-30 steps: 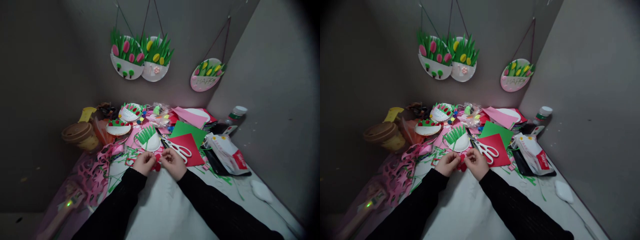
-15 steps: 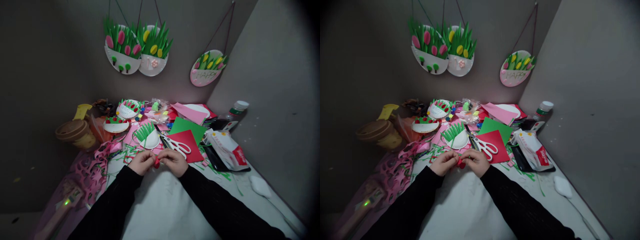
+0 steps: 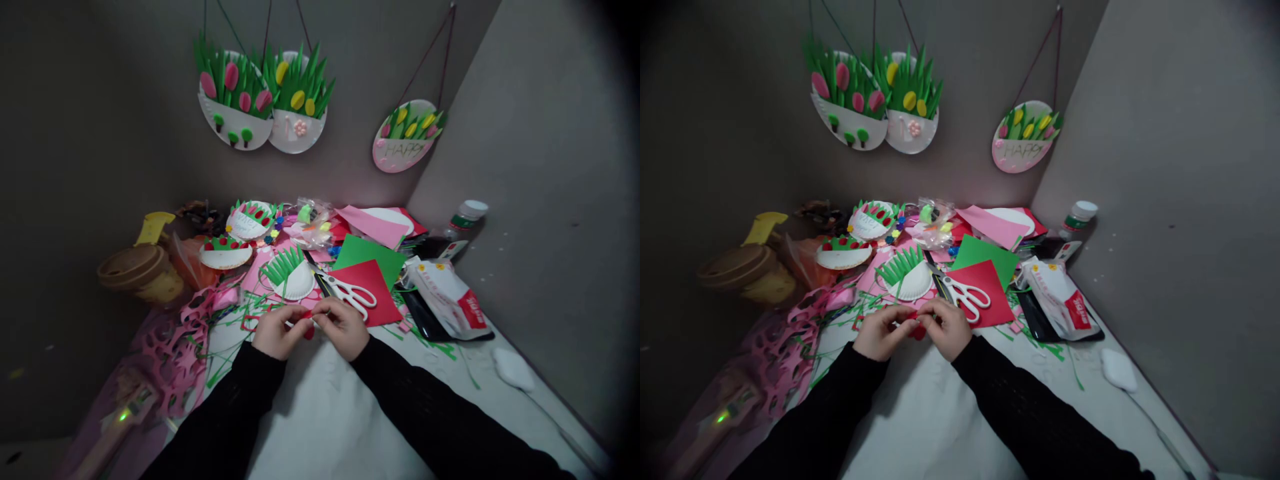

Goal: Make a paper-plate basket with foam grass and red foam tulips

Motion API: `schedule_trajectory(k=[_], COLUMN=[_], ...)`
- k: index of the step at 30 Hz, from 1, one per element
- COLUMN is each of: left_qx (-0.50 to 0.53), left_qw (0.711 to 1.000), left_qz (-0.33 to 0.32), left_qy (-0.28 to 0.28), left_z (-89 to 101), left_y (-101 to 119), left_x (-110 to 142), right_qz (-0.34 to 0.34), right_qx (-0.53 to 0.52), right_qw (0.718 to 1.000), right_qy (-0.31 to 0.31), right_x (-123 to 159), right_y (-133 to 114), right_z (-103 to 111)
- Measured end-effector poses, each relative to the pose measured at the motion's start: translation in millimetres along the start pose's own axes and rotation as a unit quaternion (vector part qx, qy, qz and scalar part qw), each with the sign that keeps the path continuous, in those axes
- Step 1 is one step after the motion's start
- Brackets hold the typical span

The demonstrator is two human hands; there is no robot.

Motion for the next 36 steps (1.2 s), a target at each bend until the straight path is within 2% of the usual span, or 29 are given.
schedule_trajectory(k=[4,10,18,24,30,34,36], left_qx=[0.019,0.039,0.016,-0.006,0.07,0.079,0.084], left_qw=[1.0,0.999,0.999,0.999,0.997,0.996,0.995], left_qz=[-0.003,0.006,0.008,-0.004,0.023,0.006,0.003], left_qy=[0.023,0.013,-0.035,-0.046,-0.003,0.046,0.047], left_z=[-1.1,-0.4,0.8,0.0,-4.2,-7.0,-8.4], left_y=[3.1,1.6,0.5,-1.9,2.9,6.7,5.5], left_x=[0.5,0.2,-1.1,-0.5,2.6,4.1,4.2], right_qz=[-0.088,-0.133,-0.121,-0.113,-0.12,-0.122,-0.119], right_qx=[-0.068,-0.139,-0.138,-0.117,-0.114,-0.108,-0.105], right_qw=[0.994,0.981,0.983,0.986,0.986,0.987,0.987], right_qy=[-0.003,-0.024,-0.022,-0.019,-0.001,0.015,0.019], right_x=[1.2,-0.2,-0.3,-0.4,0.5,1.0,1.5], right_y=[3.9,5.4,3.1,-2.1,-2.4,-1.3,-1.1], right_z=[-2.4,-5.6,-1.6,-2.5,-3.8,-4.3,-4.9])
Point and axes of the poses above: each hand's wrist, its own x-axis away from the middle knuckle, its own z-axis out of the back of the hand, y = z × x, the point moved 1 cm from there along -x, towards the middle knuckle, and after that the axes turned 4 degrees about x, right-handed, at the moved point
